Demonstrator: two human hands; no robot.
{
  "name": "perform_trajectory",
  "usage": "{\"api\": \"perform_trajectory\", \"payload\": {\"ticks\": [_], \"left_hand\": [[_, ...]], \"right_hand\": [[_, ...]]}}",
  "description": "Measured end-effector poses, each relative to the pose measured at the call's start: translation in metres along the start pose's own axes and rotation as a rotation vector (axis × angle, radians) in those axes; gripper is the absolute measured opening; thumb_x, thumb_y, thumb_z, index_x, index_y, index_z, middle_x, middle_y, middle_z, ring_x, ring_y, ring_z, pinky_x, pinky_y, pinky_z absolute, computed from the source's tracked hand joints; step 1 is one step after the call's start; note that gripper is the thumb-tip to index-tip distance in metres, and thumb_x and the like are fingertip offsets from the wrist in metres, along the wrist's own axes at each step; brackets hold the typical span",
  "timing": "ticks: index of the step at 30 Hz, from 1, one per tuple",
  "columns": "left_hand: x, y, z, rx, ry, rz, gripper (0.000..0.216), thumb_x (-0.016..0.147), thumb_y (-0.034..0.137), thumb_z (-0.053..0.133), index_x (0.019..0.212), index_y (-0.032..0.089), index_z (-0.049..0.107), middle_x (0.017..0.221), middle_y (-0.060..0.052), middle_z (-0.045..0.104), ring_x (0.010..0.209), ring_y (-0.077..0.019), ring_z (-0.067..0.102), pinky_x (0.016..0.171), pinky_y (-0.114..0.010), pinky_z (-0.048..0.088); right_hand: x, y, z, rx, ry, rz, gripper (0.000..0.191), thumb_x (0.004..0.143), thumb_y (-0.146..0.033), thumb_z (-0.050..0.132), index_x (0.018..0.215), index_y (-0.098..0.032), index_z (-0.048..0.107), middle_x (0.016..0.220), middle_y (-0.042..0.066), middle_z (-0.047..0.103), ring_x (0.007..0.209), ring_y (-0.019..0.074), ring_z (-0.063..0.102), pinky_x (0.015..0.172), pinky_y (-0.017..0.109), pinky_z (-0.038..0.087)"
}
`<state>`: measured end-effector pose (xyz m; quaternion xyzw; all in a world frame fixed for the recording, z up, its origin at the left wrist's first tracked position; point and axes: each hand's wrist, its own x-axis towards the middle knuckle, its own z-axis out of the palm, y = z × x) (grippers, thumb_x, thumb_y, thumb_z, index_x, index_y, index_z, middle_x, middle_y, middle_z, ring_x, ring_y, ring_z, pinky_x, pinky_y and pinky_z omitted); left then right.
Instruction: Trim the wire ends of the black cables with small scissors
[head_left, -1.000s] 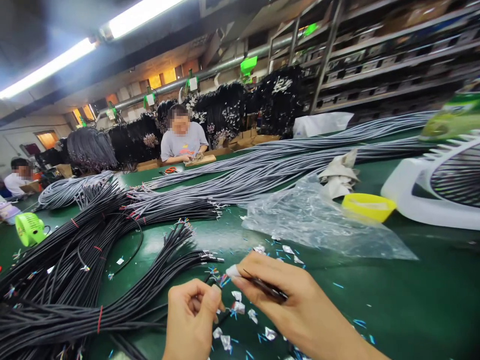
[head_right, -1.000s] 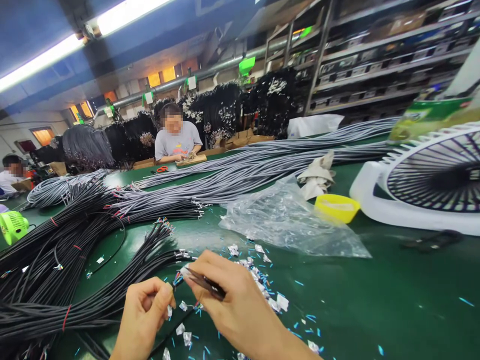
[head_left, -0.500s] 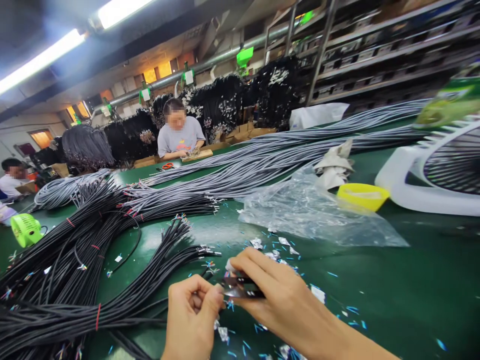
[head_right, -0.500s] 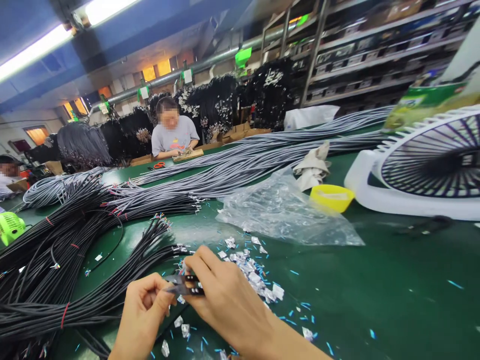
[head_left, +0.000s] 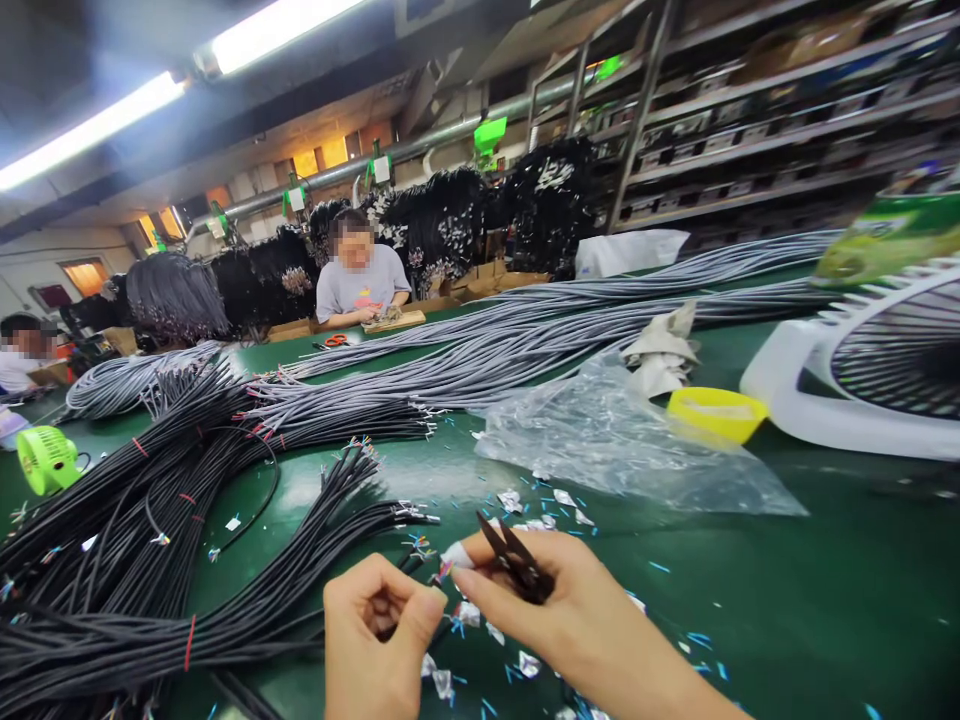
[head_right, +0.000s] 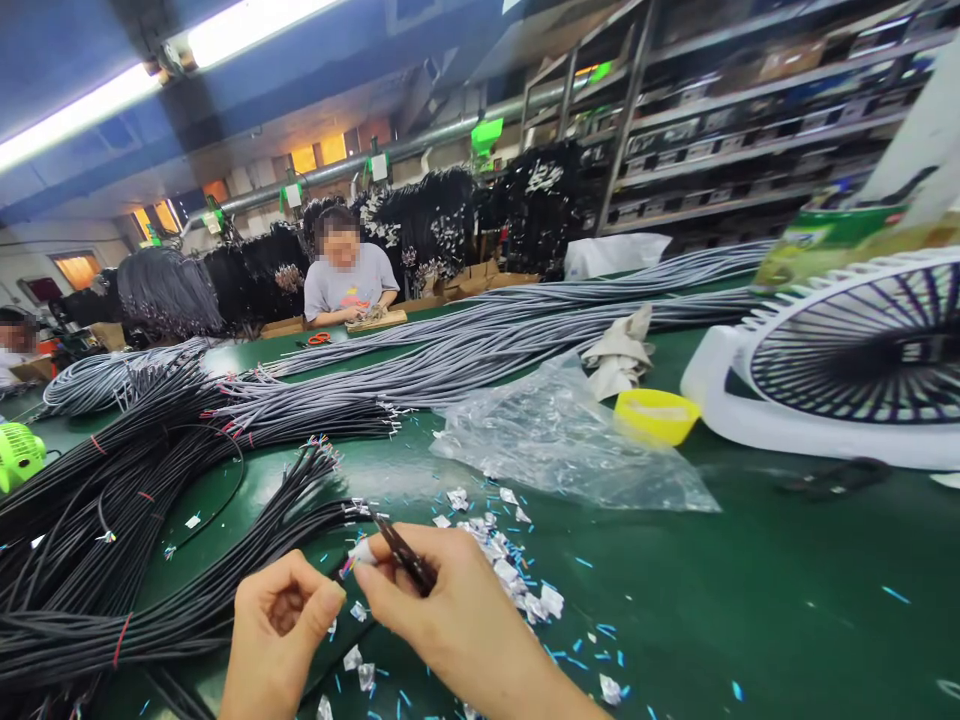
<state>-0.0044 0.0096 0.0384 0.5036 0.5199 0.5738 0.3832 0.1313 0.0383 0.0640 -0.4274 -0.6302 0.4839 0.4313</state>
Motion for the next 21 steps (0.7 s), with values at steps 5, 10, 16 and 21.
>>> {"api": "perform_trajectory", "payload": {"ticks": [5, 10, 16, 21], "left_hand": [[-0.002, 0.0, 0.003, 0.027, -0.001, 0.017, 0.045, 0.07, 0.049, 0.069, 0.052, 0.012, 0.051, 0.049, 0.003, 0.043, 0.047, -0.008, 0.036, 0.046, -0.017, 0.027], [-0.002, 0.0, 0.004, 0.014, 0.019, 0.015, 0.042, 0.069, 0.046, 0.071, 0.053, 0.012, 0.052, 0.05, 0.003, 0.044, 0.048, -0.0082, 0.037, 0.046, -0.017, 0.029], [0.003, 0.002, 0.002, -0.024, 0.001, -0.013, 0.04, 0.07, 0.045, 0.069, 0.055, 0.012, 0.053, 0.05, 0.003, 0.045, 0.048, -0.0082, 0.037, 0.047, -0.017, 0.029], [-0.003, -0.01, 0.004, -0.038, 0.033, -0.081, 0.029, 0.067, 0.036, 0.071, 0.057, 0.012, 0.059, 0.052, 0.001, 0.048, 0.049, -0.0095, 0.041, 0.048, -0.019, 0.033]], "right_hand": [[0.001, 0.002, 0.0, 0.018, 0.003, 0.033, 0.022, 0.069, -0.036, 0.051, 0.058, -0.017, 0.052, 0.051, -0.004, 0.037, 0.048, 0.0112, 0.029, 0.044, 0.023, 0.022], [0.004, 0.013, 0.004, -0.016, -0.043, -0.088, 0.024, 0.074, -0.035, 0.046, 0.059, -0.017, 0.049, 0.053, -0.004, 0.037, 0.049, 0.0117, 0.031, 0.043, 0.022, 0.025], [0.006, 0.02, 0.003, -0.196, 0.054, -0.288, 0.029, 0.082, -0.031, 0.043, 0.06, -0.017, 0.055, 0.052, -0.003, 0.044, 0.047, 0.0132, 0.039, 0.042, 0.022, 0.033], [0.004, 0.045, -0.005, -0.193, 0.129, -0.323, 0.026, 0.079, -0.039, 0.059, 0.062, -0.019, 0.062, 0.053, -0.001, 0.055, 0.044, 0.0155, 0.051, 0.039, 0.022, 0.041]]}}
